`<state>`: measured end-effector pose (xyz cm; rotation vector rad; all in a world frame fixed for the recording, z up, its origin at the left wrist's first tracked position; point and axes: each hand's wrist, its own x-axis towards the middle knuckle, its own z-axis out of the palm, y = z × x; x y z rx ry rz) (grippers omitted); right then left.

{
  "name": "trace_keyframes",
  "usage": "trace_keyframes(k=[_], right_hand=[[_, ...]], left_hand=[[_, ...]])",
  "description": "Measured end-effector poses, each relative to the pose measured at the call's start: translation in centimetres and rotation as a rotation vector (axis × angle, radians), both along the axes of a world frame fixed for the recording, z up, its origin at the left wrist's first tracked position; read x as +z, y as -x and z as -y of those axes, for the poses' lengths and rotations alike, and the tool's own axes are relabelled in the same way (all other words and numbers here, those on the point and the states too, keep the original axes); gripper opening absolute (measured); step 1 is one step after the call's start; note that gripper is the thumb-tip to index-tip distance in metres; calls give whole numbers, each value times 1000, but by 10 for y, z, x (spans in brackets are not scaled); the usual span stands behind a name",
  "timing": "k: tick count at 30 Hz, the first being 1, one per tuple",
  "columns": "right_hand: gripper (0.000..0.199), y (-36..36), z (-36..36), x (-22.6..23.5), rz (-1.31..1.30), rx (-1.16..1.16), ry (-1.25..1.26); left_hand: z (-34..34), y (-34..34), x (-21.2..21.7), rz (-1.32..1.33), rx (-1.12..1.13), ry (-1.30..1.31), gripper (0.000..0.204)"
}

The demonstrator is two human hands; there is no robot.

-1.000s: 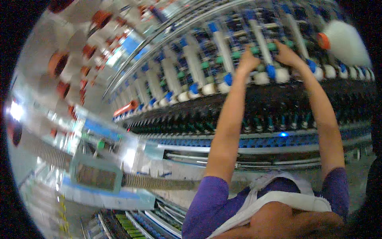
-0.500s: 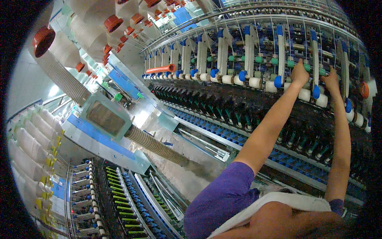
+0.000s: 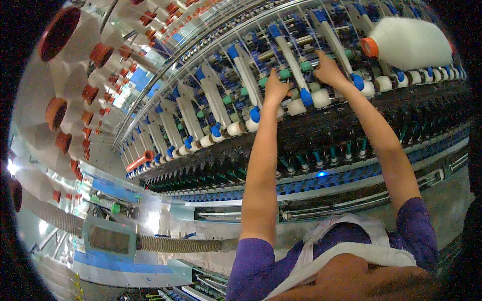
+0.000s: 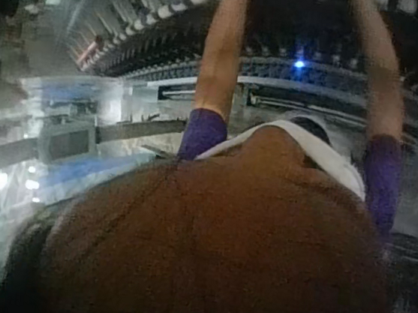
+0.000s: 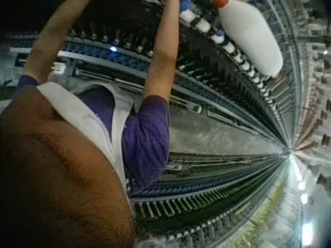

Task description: The person threads white yarn through multiple spinning machine stations, using a green-handled tool to guide the thread and hands to secure it. They move between machines, adjust components, and continue threading along the rows.

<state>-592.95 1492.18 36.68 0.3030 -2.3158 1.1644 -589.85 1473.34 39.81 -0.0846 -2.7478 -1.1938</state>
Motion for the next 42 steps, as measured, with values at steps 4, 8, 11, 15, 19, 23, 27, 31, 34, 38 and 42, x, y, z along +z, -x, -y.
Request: trace_keyframes(k=[4, 8, 11, 15, 19, 23, 27, 31, 34, 38, 42], right_hand=[[75, -3, 1, 6, -18, -81, -18], [65, -6, 21, 9, 162, -69, -71], [54, -7, 31, 10, 188, -175, -81], [44, -5, 30, 11, 166, -181, -29], [38, -3, 16, 13, 89, -31, -76], [25, -8, 14, 16, 147, -89, -190], [23, -10, 15, 17, 162, -117, -282], [19, -2, 3, 16, 182, 4, -342], [19, 0, 9, 12, 174, -22, -370], [18, 7, 6, 7, 182, 49, -412], [13, 9, 0, 6, 105, 249, -559]], left_hand=[[2, -6, 5, -51, 71, -4, 76], [1, -4, 2, -79, 91, 88, 79], [-2, 1, -4, -179, 104, 155, 76], [-3, 6, -8, -214, 120, 199, 73], [0, 4, -7, -128, 59, -78, 73], [2, 2, -7, -114, 59, -11, 70], [1, -2, -9, -208, 127, 183, 63], [2, -7, -11, -274, 182, 473, 37], [3, -9, -11, -209, 134, 482, 18], [4, -12, -12, -106, 60, 563, 25], [4, -13, -15, -140, 29, 633, 30]])
